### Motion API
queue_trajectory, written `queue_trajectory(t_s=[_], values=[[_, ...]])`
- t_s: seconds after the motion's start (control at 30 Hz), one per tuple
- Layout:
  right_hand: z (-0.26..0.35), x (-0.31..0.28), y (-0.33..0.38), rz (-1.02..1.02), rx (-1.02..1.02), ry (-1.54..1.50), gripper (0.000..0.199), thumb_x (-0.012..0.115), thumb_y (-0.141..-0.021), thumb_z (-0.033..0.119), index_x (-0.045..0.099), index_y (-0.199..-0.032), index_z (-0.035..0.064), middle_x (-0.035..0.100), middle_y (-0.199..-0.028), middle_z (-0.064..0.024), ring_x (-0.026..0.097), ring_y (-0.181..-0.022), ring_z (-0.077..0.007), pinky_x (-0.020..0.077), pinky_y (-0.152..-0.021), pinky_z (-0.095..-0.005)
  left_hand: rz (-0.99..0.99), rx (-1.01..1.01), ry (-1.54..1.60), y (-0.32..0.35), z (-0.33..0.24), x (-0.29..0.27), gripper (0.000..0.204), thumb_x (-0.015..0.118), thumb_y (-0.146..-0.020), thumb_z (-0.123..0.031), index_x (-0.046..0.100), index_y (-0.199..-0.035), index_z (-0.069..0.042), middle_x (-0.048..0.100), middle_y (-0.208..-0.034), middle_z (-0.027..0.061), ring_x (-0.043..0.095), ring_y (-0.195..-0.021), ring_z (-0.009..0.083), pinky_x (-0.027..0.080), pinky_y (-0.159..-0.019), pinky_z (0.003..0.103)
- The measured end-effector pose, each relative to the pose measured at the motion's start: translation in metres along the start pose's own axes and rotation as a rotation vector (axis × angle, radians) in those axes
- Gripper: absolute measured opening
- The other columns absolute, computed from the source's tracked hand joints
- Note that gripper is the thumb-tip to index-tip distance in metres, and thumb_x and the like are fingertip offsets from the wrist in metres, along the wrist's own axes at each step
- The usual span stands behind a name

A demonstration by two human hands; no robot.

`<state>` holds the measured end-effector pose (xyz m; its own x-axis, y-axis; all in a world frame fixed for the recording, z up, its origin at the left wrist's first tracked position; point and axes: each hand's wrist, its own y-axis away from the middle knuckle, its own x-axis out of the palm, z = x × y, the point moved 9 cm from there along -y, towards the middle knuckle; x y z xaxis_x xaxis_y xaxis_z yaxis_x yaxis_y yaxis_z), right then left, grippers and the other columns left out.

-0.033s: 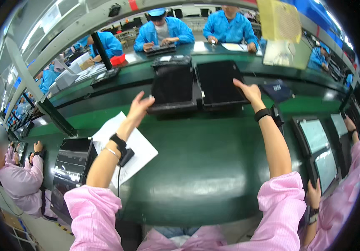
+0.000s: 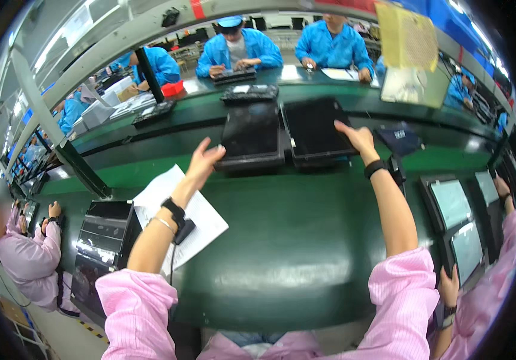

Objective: Inspecting, cleaning, and removing protective films from electronic tablets on an assembly line.

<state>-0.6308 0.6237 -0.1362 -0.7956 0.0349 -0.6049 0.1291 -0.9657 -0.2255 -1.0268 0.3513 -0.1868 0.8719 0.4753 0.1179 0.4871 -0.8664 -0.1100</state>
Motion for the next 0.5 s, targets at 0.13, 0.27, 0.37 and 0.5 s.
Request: queue_trajectory(t_s=[0.13,0.27,0.37,0.5], values=[[0.001,0.026,0.002,-0.181,-0.113,0.271,0.075,0.069,-0.067,0.061,0.061,-0.094,-0.0083,0.066,-0.079,-0.0207,0.064,-0.078,-0.0325,0.0479,-0.071,-0.0383,0.035,0.175,-0.068,0.015,-0.029,-0.012,0.082,0.073,-0.080,-0.018,0.023,-0.145,-0.008,0.036,-0.143,0.0214,0.038,-0.131,0.0277,0.029,-0.108,0.040],[0.083,-0.004,0.033,-0.203,-0.434,0.022,0.054,0.063,-0.084,0.040,0.051,-0.117,-0.0012,0.063,-0.083,-0.0173,0.061,-0.078,-0.0270,0.0463,-0.071,-0.0377,0.243,0.328,-0.271,0.105,-0.127,0.018,0.050,0.064,-0.087,-0.017,0.045,-0.131,-0.007,0.051,-0.132,0.0084,0.045,-0.125,0.0211,0.034,-0.104,0.037],[0.133,-0.029,0.064,-0.248,-0.623,-0.047,0.039,0.061,-0.090,0.032,0.056,-0.117,0.0046,0.060,-0.082,-0.0068,0.053,-0.077,-0.0147,0.0432,-0.074,-0.0277,0.496,0.298,-0.501,0.231,-0.151,0.039,0.032,0.060,-0.089,-0.019,0.056,-0.118,-0.005,0.060,-0.118,0.0070,0.055,-0.110,0.0176,0.043,-0.093,0.034],[0.188,-0.043,0.124,-0.180,-0.729,-0.100,0.031,0.058,-0.093,0.024,0.057,-0.120,0.0091,0.058,-0.085,-0.0022,0.051,-0.078,-0.0096,0.0382,-0.073,-0.0207,0.585,-0.388,-0.308,0.388,-0.033,0.009,0.026,0.056,-0.093,-0.026,0.063,-0.100,-0.002,0.067,-0.093,0.0064,0.063,-0.086,0.0149,0.048,-0.078,0.028]])
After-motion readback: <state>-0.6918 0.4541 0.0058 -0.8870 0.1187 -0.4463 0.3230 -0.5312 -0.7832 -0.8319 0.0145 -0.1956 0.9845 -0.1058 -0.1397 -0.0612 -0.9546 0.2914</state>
